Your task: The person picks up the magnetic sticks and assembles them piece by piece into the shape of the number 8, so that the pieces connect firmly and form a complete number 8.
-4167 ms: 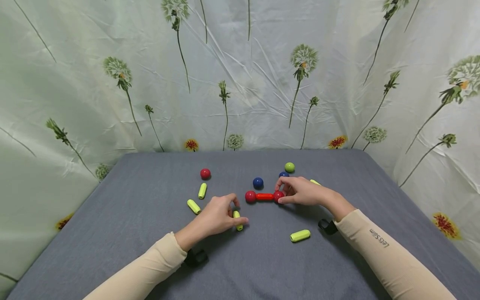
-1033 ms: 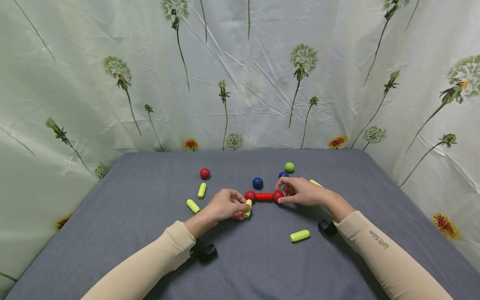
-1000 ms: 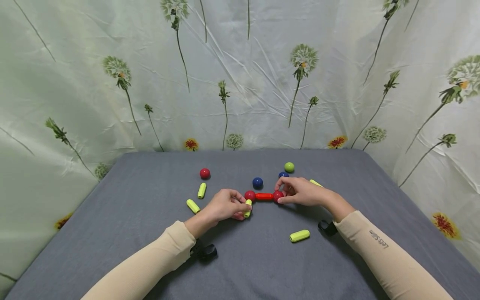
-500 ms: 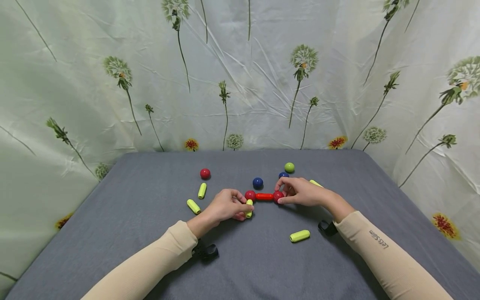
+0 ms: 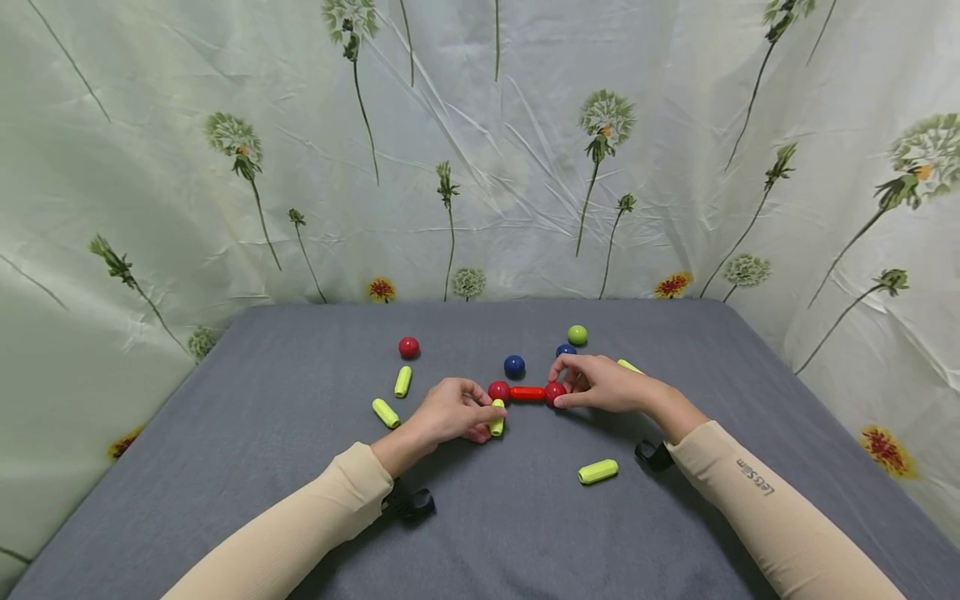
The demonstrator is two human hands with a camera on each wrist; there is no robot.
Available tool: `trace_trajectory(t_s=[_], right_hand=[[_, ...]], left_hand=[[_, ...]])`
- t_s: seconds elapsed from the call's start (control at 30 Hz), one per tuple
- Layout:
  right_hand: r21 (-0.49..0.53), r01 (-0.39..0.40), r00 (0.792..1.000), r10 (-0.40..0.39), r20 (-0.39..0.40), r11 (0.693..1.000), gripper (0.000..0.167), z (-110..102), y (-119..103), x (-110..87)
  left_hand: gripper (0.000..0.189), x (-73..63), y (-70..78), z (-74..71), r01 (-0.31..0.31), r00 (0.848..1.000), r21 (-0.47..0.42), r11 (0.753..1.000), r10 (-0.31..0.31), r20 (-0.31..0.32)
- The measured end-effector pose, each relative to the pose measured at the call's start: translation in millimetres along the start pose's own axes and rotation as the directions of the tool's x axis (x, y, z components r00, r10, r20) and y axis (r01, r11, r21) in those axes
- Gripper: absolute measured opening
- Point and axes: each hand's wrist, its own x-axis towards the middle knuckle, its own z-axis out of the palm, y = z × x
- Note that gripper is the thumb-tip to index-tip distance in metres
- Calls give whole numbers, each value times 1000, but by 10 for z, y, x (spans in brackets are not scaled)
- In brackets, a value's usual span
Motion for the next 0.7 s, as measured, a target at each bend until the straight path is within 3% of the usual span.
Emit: trace_trajectory(t_s=[0.33, 0.5, 0.7], right_hand=[[2, -4, 1000, 4, 8, 1000, 31, -2, 0, 2], [2, -3, 1000, 3, 11, 1000, 31, -8, 11, 1], [0, -3, 1000, 3, 7, 1000, 32, -7, 21, 2]], left_hand=[[24, -7, 7, -69, -32, 999, 57, 998, 33, -7], [28, 23, 6, -84, -61, 997, 87, 994, 65, -38], [34, 75, 14, -76, -97, 995, 94, 991, 100, -29]])
